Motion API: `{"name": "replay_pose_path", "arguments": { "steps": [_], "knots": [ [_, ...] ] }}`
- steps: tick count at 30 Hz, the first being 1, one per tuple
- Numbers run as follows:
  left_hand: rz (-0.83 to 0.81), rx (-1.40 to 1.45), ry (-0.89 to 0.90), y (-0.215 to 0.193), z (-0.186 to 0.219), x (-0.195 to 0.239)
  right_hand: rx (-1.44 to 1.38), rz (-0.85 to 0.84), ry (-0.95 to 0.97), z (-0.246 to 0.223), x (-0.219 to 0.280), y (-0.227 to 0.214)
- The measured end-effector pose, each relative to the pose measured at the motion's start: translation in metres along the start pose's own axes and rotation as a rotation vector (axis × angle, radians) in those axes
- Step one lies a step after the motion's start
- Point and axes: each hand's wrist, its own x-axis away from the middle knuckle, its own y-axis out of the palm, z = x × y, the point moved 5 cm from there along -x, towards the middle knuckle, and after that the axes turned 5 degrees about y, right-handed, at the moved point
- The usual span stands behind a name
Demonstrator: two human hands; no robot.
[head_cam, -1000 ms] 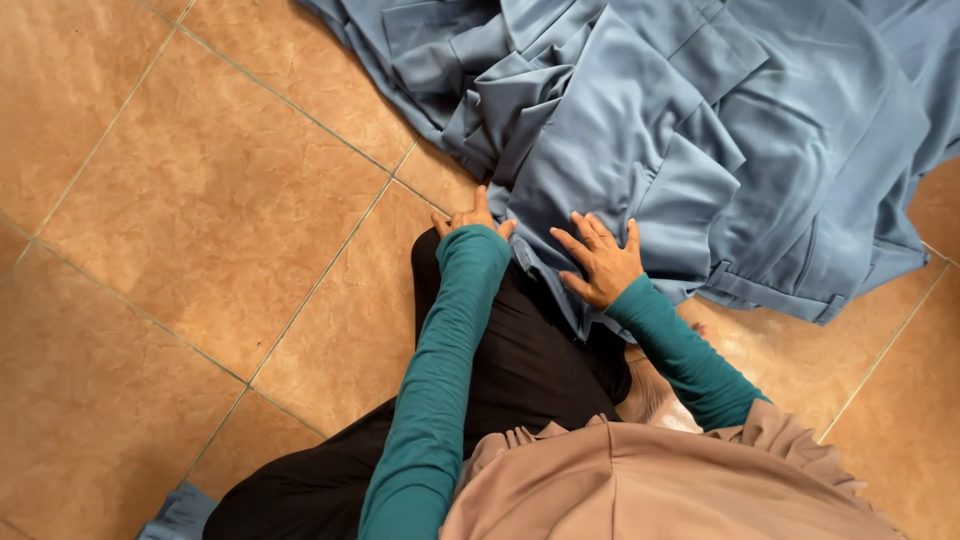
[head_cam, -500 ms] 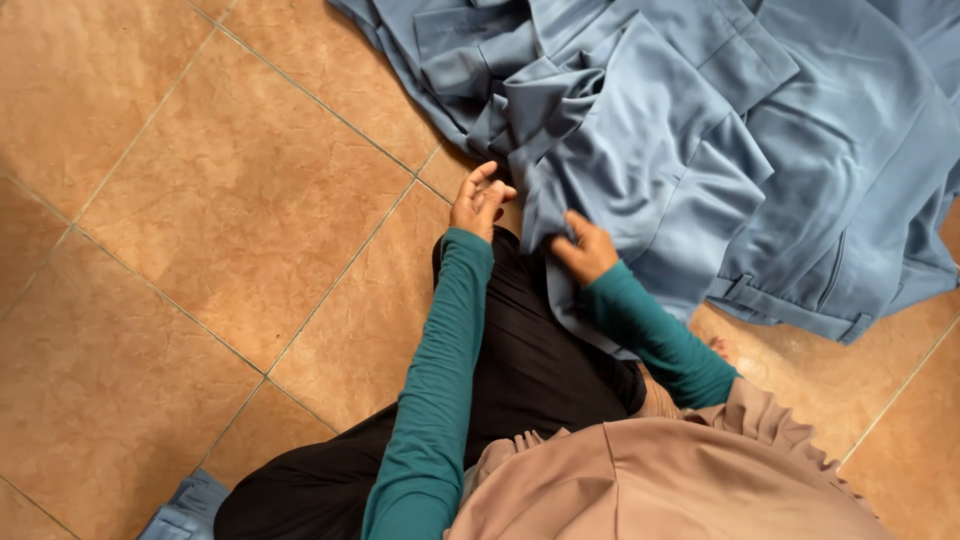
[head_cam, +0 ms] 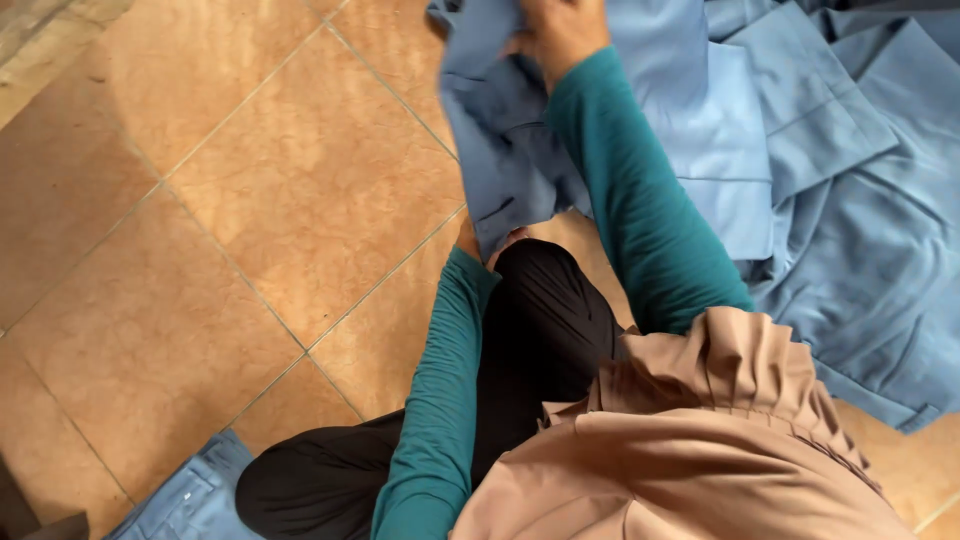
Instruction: The person sits on a tiled floor and folds several pairs of light blue trousers by hand. They smooth the fabric, fold the legs together, and then fold the trousers into neat rectangular stacks, placing each finished pair on a growing pile.
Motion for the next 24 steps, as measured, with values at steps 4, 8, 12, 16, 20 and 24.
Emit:
{"name": "replay_pose_path", "arguments": {
  "steps": [4, 8, 12, 16, 20, 24],
  "knots": [
    [0.295, 0.121, 0.039, -0.076, -0.026, -0.017, 0.692, -0.473, -0.075, 0.052, 0.042, 0.016],
    [0.515, 0.215, 0.049, -0.152, -0.060, -0.032, 0.707, -0.973, -0.102, 0.062, 0.145, 0.031],
    [0.540, -0.109, -0.023, -0.198, -0.077, -0.055, 1.567, -1.023, 0.288, 0.149, 0.185, -0.011],
    [0.596, -0.420, -0.038, -0.230, -0.097, -0.068, 1.557, -0.886, 0.271, 0.218, 0.171, -0.045],
    [0.553, 0.232, -0.047, -0.216, -0.068, -0.024, 1.495, -0.723, 0.311, 0.190, 0.142, -0.045],
    [0.106, 0.508, 0.083, -0.171, -0.012, 0.027, 1.125, -0.480, 0.276, 0.136, 0.113, -0.044]
  ]
}}
